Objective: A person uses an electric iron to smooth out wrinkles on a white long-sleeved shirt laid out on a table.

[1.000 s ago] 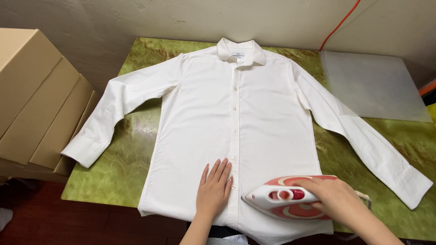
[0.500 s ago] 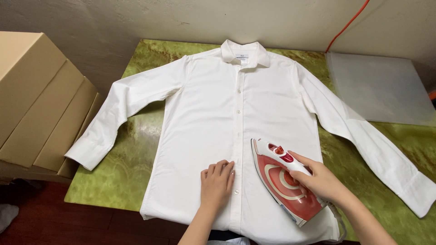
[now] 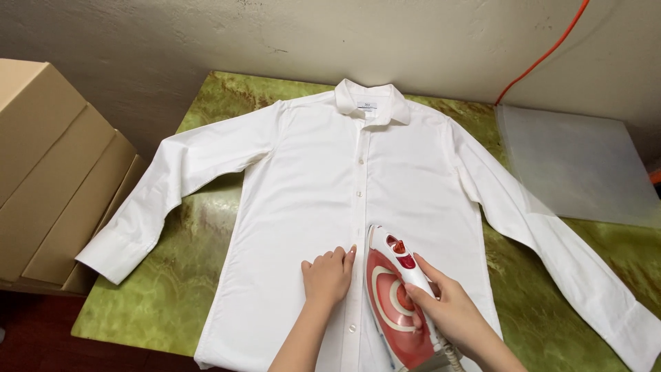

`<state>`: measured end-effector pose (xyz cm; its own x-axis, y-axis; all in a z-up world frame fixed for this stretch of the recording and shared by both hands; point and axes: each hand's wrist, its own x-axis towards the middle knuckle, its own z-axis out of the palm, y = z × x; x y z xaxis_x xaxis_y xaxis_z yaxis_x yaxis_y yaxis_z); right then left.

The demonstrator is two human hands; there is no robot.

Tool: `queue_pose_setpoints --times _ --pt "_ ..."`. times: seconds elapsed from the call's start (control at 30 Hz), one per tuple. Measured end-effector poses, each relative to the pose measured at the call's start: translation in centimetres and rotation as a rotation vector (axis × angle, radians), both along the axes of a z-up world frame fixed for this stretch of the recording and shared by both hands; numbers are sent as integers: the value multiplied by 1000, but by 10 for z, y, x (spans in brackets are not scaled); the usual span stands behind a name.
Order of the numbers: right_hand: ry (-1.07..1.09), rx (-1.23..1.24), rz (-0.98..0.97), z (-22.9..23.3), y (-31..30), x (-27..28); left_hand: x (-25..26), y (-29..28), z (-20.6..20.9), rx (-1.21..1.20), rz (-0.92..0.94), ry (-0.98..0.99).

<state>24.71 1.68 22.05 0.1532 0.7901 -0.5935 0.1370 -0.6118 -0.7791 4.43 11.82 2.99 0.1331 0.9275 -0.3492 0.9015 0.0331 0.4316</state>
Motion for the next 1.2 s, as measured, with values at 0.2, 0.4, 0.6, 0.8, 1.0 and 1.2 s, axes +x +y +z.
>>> queue_pose_setpoints --times 0.2,0.4,0.6,0.8,1.0,1.2 --pt "11 3 -99 20 29 -30 7 5 5 -53 -9 46" --pt "-132 22 -199 6 48 -9 5 4 0 -60 -16 70" --pt "-175 29 -302 7 37 34 -2 2 5 -124 -15 -21" --pt "0 109 -607 0 25 38 -9 6 -6 -112 -55 -51" --pt "-230 61 -231 9 18 71 -12 5 -4 -126 -62 -73" --pt "-244 156 -351 -14 19 80 -34 6 15 -232 -10 -294"
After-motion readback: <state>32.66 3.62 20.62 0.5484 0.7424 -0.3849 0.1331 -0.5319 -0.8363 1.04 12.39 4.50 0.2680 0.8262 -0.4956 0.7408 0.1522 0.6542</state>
